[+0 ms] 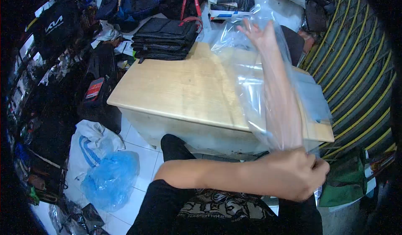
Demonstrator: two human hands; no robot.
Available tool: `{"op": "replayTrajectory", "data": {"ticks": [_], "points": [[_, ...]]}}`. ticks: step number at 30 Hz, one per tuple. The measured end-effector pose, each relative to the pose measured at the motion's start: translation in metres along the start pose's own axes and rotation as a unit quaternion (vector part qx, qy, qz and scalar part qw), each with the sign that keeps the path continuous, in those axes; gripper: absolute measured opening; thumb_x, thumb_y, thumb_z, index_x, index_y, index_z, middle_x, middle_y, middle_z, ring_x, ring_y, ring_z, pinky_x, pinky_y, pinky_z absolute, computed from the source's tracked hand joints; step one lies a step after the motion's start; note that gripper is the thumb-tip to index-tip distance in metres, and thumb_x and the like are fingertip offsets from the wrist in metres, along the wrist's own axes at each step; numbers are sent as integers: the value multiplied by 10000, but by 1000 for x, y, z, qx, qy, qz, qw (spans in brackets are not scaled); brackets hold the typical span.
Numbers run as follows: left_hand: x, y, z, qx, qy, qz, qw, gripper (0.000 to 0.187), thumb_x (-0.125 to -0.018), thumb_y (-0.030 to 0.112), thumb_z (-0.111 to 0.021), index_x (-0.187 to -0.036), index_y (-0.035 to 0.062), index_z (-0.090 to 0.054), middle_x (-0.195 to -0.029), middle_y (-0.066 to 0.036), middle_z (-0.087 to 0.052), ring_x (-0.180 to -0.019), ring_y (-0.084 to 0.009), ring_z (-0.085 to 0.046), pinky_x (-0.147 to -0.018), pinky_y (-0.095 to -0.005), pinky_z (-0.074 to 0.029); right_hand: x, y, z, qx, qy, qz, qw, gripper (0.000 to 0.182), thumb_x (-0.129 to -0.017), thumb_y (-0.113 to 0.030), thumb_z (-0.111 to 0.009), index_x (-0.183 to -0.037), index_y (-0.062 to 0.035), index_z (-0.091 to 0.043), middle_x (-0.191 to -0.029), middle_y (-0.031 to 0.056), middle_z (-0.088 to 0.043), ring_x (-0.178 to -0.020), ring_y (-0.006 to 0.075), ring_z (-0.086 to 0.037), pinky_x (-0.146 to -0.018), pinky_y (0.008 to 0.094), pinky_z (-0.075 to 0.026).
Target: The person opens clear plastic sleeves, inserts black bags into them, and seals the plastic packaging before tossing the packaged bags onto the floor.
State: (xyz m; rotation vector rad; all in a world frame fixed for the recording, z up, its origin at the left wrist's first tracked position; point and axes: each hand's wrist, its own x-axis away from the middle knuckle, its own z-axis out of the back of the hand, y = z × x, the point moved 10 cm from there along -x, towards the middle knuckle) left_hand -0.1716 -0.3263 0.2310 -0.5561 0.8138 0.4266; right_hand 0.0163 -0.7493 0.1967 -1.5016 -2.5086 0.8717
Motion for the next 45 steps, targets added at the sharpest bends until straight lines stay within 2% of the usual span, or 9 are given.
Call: {"op": "replayTrajectory", "data": {"ticks": [5,10,13,19,25,33,36,42,45], "points": [[63,-70,26,-211,74,180,958,442,-737,171,-639,-1173,141,-573,-1058,-93,-504,-1013,-248,-498,-839,-381,-379,-10,-63,-19,-163,58,15,985,867,-831,-732,-320,-1368,-58,-226,-1166,135,-422,-1153,419,-476,-990,679,-315],[151,-143,23,18,204,411,888,556,-697,-49,-594,-1239,57,-531,-1174,-146,-463,-1052,-296,-510,-745,-376,-460,16,-80,-41,-208,-18,89,974,821,-884,-650,-279,-1402,-23,-166,-1376,185,-304,-1337,373,-255,-1026,679,-265],[154,-132,29,-117,274,408,863,574,-677,-91,-546,-1237,31,-522,-1137,-171,-494,-1098,-308,-518,-732,-349,-495,9,-95,-36,-294,-33,130,947,806,-889,-623,-319,-1421,-46,-135,-1422,195,-277,-1351,355,-238,-1039,680,-238],[212,-112,9,-62,200,501,840,526,-666,-91,-536,-1185,-3,-535,-1167,-205,-528,-1103,-347,-522,-832,-385,-494,-5,-140,-30,-370,-133,164,905,798,-890,-646,-281,-1445,-92,-131,-1470,134,-248,-1382,333,-182,-1052,701,-141],[143,-75,-54,54,2,336,940,430,-726,-6,-577,-1154,-29,-544,-1125,-189,-564,-1036,-362,-580,-853,-405,-492,13,-108,-41,-276,-111,203,933,705,-878,-682,-199,-1475,-337,-53,-1532,36,-101,-1391,298,-162,-996,770,-61],[141,-169,-77,-290,-41,520,803,627,-808,24,-523,-1382,-29,-275,-1243,-282,-448,-812,-365,-609,-727,-418,-528,10,-67,-15,-286,-8,173,943,768,-857,-682,-282,-1472,-329,12,-1549,20,3,-1431,248,20,-1007,761,-55],[183,-207,-128,-71,-125,688,712,562,-830,24,-511,-1356,-21,-317,-1160,-270,-488,-746,-388,-597,-711,-460,-519,24,-47,-28,-301,-18,140,943,757,-868,-663,-292,-1470,-333,29,-1549,17,2,-1431,256,10,-1013,754,-49],[169,-250,-55,-67,233,616,750,407,-863,129,-565,-1225,-3,-435,-886,-181,-587,-737,-347,-612,-619,-413,-499,59,-32,-26,-329,10,150,932,766,-866,-639,-349,-1471,-325,2,-1537,21,-56,-1410,243,-95,-1006,754,-86],[154,-257,-47,153,458,566,668,322,-880,206,-604,-1112,6,-504,-915,-117,-587,-771,-339,-607,-663,-438,-493,64,-11,-21,-337,34,104,935,714,-897,-600,-325,-1469,-262,-64,-1490,77,-152,-1358,264,-207,-993,772,-102]]}}
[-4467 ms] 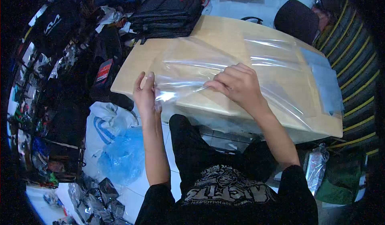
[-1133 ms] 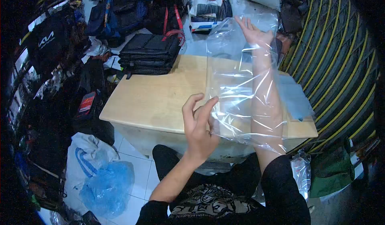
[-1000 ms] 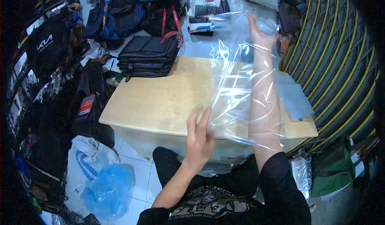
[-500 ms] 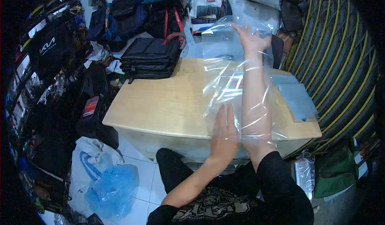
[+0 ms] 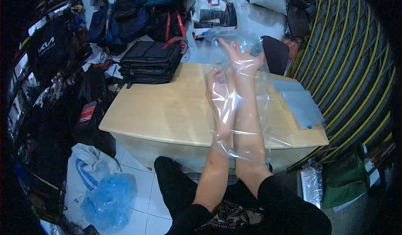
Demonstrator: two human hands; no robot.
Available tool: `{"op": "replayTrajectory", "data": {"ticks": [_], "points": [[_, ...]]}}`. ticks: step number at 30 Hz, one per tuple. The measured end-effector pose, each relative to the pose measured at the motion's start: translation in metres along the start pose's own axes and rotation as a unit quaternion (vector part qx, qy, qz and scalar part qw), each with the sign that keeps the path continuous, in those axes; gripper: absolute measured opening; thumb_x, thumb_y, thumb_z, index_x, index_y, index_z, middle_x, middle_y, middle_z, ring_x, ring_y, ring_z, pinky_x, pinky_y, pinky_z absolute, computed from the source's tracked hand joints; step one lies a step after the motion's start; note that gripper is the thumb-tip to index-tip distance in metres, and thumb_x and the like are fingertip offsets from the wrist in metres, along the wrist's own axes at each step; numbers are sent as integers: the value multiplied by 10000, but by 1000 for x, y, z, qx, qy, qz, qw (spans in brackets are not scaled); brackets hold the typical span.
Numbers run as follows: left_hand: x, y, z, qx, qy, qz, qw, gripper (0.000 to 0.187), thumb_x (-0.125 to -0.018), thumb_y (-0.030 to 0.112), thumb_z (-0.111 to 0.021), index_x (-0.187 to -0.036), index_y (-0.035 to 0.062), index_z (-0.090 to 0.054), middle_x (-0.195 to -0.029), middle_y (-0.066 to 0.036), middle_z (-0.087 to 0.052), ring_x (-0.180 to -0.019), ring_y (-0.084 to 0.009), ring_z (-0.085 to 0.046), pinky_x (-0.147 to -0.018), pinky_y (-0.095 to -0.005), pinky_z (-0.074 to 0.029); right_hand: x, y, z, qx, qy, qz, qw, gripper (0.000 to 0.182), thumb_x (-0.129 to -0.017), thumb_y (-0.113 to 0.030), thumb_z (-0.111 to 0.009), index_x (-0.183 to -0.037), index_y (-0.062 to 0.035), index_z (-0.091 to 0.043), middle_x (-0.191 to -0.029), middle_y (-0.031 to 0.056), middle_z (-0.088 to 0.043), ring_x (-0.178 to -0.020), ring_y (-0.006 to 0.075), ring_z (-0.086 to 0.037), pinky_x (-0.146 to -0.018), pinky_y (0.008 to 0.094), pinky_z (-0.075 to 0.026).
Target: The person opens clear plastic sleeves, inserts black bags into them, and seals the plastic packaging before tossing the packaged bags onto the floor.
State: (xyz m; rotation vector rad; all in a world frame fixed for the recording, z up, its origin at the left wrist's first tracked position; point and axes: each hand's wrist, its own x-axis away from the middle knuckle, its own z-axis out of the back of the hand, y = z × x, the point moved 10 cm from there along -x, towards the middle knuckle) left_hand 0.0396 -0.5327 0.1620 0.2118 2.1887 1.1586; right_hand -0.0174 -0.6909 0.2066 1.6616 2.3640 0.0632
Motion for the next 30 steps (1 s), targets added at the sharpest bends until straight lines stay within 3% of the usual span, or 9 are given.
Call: {"op": "replayTrajectory", "data": {"ticks": [2,5,8,10,15,18,22,25,30], "points": [[7,-4,-8,338,40,184,922,378,-890,262,-624,-1122,2,-478,-1023,-114,-541,-888,-336,-585,-798,-438,-480,-8,-2,1,31,-53,4,998,719,-890,-612,-342,-1463,-275,-67,-1490,91,-129,-1371,278,-172,-990,769,-113],[1,21,16,132,166,-39,977,579,-898,156,-587,-1339,-54,-276,-1313,-306,-396,-1216,-378,-445,-1007,-393,-382,10,2,0,54,-29,0,998,651,-919,-579,-303,-1445,-240,-123,-1414,135,-236,-1311,299,-264,-983,775,-142],[1,1,31,-37,79,-11,996,714,-913,181,-548,-1417,-63,-105,-1445,-365,-110,-1369,-411,-199,-1117,-404,-216,1,-17,-3,-21,-36,-1,999,611,-949,-526,-261,-1441,-187,-134,-1392,179,-272,-1257,327,-328,-991,769,-156],[17,-26,19,-244,-29,-105,964,760,-931,243,-497,-1429,-77,-21,-1470,-350,-44,-1388,-431,-90,-1133,-416,-161,-1,-2,-3,-97,-73,-67,990,615,-948,-528,-268,-1444,-190,-133,-1387,188,-276,-1227,340,-349,-997,762,-151],[59,-61,14,-429,-159,-125,880,686,-941,232,-486,-1423,-66,-100,-1444,-337,-176,-1346,-425,-227,-1107,-423,-214,3,17,-4,-139,-101,-106,979,615,-946,-533,-273,-1436,-181,-154,-1373,198,-284,-1205,353,-361,-1000,760,-144],[31,-36,35,-322,-30,-98,941,644,-947,225,-480,-1419,-59,-147,-1428,-329,-255,-1321,-421,-308,-1092,-427,-246,10,13,-10,-104,-91,-47,989,613,-945,-537,-273,-1429,-174,-169,-1365,203,-289,-1201,357,-362,-999,761,-142],[18,-36,79,-15,110,95,989,291,-942,127,-512,-1153,-51,-420,-1130,-208,-546,-1033,-197,-556,-859,-302,-476,17,27,-6,-73,-75,-26,994,613,-944,-542,-275,-1419,-165,-190,-1354,209,-295,-1194,363,-363,-999,762,-138],[-5,-47,34,55,-67,153,984,384,-940,133,-526,-1255,-43,-394,-1142,-208,-536,-989,-182,-572,-813,-283,-486,29,52,2,-65,-74,-91,991,592,-934,-564,-288,-1317,-113,-279,-1266,223,-328,-1196,366,-348,-994,769,-139],[-69,-37,7,309,-2,-2,951,534,-940,171,-540,-1399,15,-316,-1171,-143,-534,-1037,-175,-542,-786,-292,-488,45,52,15,46,-76,-80,993,617,-920,-567,-356,-1358,-154,-222,-1381,179,-223,-1250,344,-300,-998,757,-178]]}}
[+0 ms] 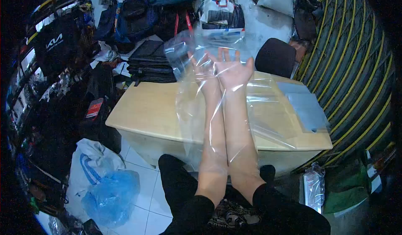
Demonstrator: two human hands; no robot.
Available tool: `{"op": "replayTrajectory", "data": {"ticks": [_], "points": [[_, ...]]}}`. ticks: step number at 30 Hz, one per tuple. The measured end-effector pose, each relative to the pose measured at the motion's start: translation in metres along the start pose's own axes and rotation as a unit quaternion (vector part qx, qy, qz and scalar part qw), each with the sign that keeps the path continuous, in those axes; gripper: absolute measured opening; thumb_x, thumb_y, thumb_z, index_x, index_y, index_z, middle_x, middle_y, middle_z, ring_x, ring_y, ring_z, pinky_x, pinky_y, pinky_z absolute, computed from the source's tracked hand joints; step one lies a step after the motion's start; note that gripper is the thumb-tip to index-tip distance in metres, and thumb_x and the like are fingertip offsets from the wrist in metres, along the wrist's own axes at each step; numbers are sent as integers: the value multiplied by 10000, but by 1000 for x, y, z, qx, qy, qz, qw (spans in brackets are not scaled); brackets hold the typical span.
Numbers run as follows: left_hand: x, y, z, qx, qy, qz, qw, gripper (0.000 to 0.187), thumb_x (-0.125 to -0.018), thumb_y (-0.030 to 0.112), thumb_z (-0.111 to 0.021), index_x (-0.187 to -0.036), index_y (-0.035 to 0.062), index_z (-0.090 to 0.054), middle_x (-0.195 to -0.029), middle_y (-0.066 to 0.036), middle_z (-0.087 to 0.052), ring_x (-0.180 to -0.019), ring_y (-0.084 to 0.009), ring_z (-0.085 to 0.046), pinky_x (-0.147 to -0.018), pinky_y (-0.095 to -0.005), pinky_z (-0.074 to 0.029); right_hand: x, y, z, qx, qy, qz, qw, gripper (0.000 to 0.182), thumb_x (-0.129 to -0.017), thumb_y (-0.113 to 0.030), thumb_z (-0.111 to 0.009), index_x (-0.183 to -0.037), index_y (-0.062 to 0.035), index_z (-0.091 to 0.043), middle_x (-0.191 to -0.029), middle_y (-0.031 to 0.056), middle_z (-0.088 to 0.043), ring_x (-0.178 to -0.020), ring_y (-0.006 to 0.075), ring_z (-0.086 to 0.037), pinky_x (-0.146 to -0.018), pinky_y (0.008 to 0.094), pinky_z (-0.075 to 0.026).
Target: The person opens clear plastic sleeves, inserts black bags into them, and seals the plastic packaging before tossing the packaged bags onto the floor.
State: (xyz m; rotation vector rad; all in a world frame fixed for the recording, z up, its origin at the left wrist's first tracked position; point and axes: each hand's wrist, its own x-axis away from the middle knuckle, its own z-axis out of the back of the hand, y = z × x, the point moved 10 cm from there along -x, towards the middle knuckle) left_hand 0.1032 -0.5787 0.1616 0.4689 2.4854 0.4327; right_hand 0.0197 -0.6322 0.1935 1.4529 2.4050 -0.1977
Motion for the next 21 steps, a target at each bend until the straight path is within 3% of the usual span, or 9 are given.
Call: {"op": "replayTrajectory", "data": {"ticks": [3,4,6,8,11,15,17,18,21], "points": [[-23,27,10,-56,-22,-62,996,534,-933,204,-538,-1387,12,-333,-1324,-154,-456,-1174,-225,-492,-844,-354,-459,-3,-62,6,201,2,189,961,532,-943,-484,-387,-1370,-207,-234,-1429,124,-211,-1271,319,-294,-1031,681,-253],[-30,28,16,47,-9,-27,999,502,-939,185,-519,-1373,4,-346,-1354,-162,-425,-1183,-239,-488,-901,-400,-439,-10,-83,19,273,-48,222,935,512,-951,-344,-475,-1393,-248,-235,-1484,55,-175,-1288,262,-301,-1038,534,-328],[-31,25,9,204,-40,1,978,464,-925,117,-522,-1343,-26,-379,-1407,-167,-372,-1193,-249,-494,-867,-406,-492,-11,-90,27,419,-42,255,870,540,-935,-266,-530,-1396,-243,-249,-1491,48,-182,-1286,229,-311,-1019,471,-340],[-26,35,6,66,-95,-70,991,448,-934,145,-520,-1340,-9,-411,-1416,-175,-367,-1254,-265,-440,-880,-408,-488,-7,-97,41,442,-11,247,862,610,-902,-179,-611,-1400,-220,-260,-1500,49,-190,-1270,173,-331,-985,392,-351],[-25,34,14,-73,-100,-54,991,432,-902,78,-560,-1313,-14,-463,-1429,-190,-352,-1260,-267,-440,-909,-352,-480,-12,-95,28,539,-95,266,793,579,-910,-220,-604,-1389,-192,-279,-1487,55,-218,-1258,186,-340,-990,403,-352],[-16,42,13,-409,-142,-168,886,458,-905,131,-584,-1318,-18,-455,-1433,-145,-383,-1309,-220,-378,-1021,-309,-373,-29,-103,79,257,59,100,959,671,-914,-248,-589,-1431,-93,-191,-1482,105,-201,-1300,258,-318,-1043,518,-310],[-19,40,21,-406,-118,-177,889,452,-914,140,-571,-1322,-12,-454,-1448,-153,-362,-1310,-224,-376,-1039,-312,-344,-27,-99,79,286,32,107,952,651,-917,-391,-532,-1394,-46,-255,-1450,157,-242,-1324,308,-274,-1068,592,-226],[-21,41,19,-406,-120,-186,887,512,-860,55,-604,-1339,-6,-433,-1466,-237,-281,-1322,-335,-359,-1050,-363,-332,-26,-96,78,286,43,98,952,642,-919,-445,-500,-1372,-40,-291,-1433,167,-273,-1316,318,-281,-1068,607,-206],[-20,24,29,-492,-46,-135,859,482,-926,219,-563,-1353,42,-426,-1394,-109,-437,-1267,-228,-423,-1021,-319,-340,-26,-79,75,304,58,38,950,821,-879,-659,-359,-1398,-32,-244,-1460,189,-233,-1368,344,-163,-1057,664,-89]]}}
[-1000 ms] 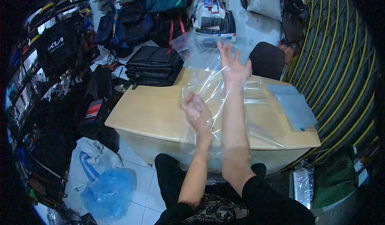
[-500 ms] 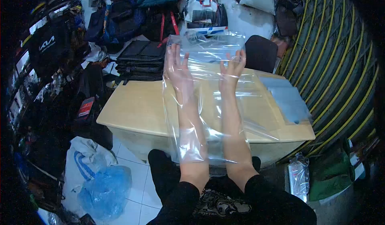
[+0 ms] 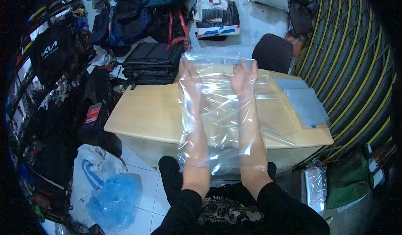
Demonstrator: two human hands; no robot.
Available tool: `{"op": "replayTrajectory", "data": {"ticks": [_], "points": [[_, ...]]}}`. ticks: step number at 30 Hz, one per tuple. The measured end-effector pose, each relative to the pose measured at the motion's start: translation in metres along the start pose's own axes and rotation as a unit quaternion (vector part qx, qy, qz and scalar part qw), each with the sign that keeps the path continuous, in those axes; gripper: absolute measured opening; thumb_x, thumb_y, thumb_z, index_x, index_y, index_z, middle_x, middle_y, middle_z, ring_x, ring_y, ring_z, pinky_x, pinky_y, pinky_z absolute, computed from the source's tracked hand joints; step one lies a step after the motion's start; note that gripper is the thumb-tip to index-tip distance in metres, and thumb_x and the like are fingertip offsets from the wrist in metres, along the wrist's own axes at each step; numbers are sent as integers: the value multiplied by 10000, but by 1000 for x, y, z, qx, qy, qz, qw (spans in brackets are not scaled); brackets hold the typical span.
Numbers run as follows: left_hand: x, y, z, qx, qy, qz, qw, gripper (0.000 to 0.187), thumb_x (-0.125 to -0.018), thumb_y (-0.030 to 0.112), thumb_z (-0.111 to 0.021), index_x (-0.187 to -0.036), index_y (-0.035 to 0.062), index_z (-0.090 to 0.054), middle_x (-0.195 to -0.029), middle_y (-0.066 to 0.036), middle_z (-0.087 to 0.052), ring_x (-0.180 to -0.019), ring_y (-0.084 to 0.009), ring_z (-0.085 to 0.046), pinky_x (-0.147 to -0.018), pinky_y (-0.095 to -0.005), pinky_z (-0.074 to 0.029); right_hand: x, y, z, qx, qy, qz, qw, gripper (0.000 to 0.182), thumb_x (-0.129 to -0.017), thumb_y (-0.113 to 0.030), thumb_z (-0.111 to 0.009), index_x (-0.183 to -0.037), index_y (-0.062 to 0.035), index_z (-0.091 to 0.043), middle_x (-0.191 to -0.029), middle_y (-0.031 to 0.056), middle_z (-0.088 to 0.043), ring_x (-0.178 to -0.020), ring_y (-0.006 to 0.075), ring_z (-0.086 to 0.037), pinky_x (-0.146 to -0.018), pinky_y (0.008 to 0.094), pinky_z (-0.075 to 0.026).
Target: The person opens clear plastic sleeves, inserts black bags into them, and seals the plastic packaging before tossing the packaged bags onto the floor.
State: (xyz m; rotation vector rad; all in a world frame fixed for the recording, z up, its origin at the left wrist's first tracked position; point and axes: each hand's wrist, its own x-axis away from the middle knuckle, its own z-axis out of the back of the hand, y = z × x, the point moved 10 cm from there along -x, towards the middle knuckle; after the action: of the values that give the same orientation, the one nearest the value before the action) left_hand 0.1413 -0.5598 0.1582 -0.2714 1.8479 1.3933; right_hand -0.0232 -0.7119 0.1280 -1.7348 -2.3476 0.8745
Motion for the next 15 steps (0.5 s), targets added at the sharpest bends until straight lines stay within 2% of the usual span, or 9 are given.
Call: {"op": "replayTrajectory", "data": {"ticks": [2,3,6,7,10,11,14,15], "points": [[6,2,-3,15,24,57,998,482,-918,221,-578,-1342,53,-421,-1342,-96,-449,-1219,-209,-428,-981,-306,-348,4,13,-17,-28,-61,-47,997,916,-855,-709,-334,-1452,-44,-133,-1513,181,-132,-1414,332,-36,-1044,684,-39],[7,2,-4,50,39,83,995,483,-914,222,-585,-1336,59,-418,-1317,-89,-456,-1195,-200,-431,-960,-299,-352,10,18,-28,-23,-110,-27,993,993,-816,-758,-334,-1478,-100,7,-1547,143,31,-1410,307,147,-1024,700,11],[4,-6,-16,222,73,151,961,486,-902,225,-608,-1320,75,-410,-1239,-69,-474,-1123,-172,-439,-899,-280,-364,30,21,-42,23,-116,-16,993,972,-804,-780,-313,-1484,-173,25,-1549,137,38,-1408,313,154,-1005,718,27],[0,-11,-24,283,77,172,940,488,-898,226,-615,-1315,80,-407,-1213,-62,-480,-1100,-162,-442,-878,-273,-368,28,21,-27,39,-112,-29,993,934,-806,-765,-350,-1478,-267,65,-1556,90,35,-1416,279,146,-1026,702,-12],[-11,-28,-41,414,74,222,880,494,-886,229,-637,-1298,96,-399,-1136,-42,-498,-1028,-134,-450,-817,-254,-380,24,7,0,92,-60,38,993,925,-805,-744,-400,-1472,-314,75,-1561,39,36,-1420,228,149,-1048,672,-37],[-16,-31,-45,438,65,235,865,497,-883,230,-645,-1293,102,-396,-1110,-35,-504,-1004,-125,-453,-797,-247,-384,23,9,1,109,-64,38,991,870,-837,-698,-420,-1475,-327,41,-1562,8,17,-1432,198,82,-1076,610,-124],[-17,-29,-47,461,36,186,867,496,-877,237,-656,-1277,108,-393,-1056,-17,-515,-942,-99,-456,-746,-232,-389,19,0,8,200,-55,103,973,826,-875,-654,-408,-1483,-282,7,-1560,12,-8,-1435,206,1,-1073,546,-221],[-18,-26,-46,466,24,157,870,489,-880,242,-652,-1273,103,-395,-1053,-13,-513,-928,-92,-452,-736,-230,-387,19,0,15,184,-28,95,978,801,-901,-618,-401,-1487,-236,-8,-1555,25,-32,-1430,215,-67,-1055,491,-291]]}}
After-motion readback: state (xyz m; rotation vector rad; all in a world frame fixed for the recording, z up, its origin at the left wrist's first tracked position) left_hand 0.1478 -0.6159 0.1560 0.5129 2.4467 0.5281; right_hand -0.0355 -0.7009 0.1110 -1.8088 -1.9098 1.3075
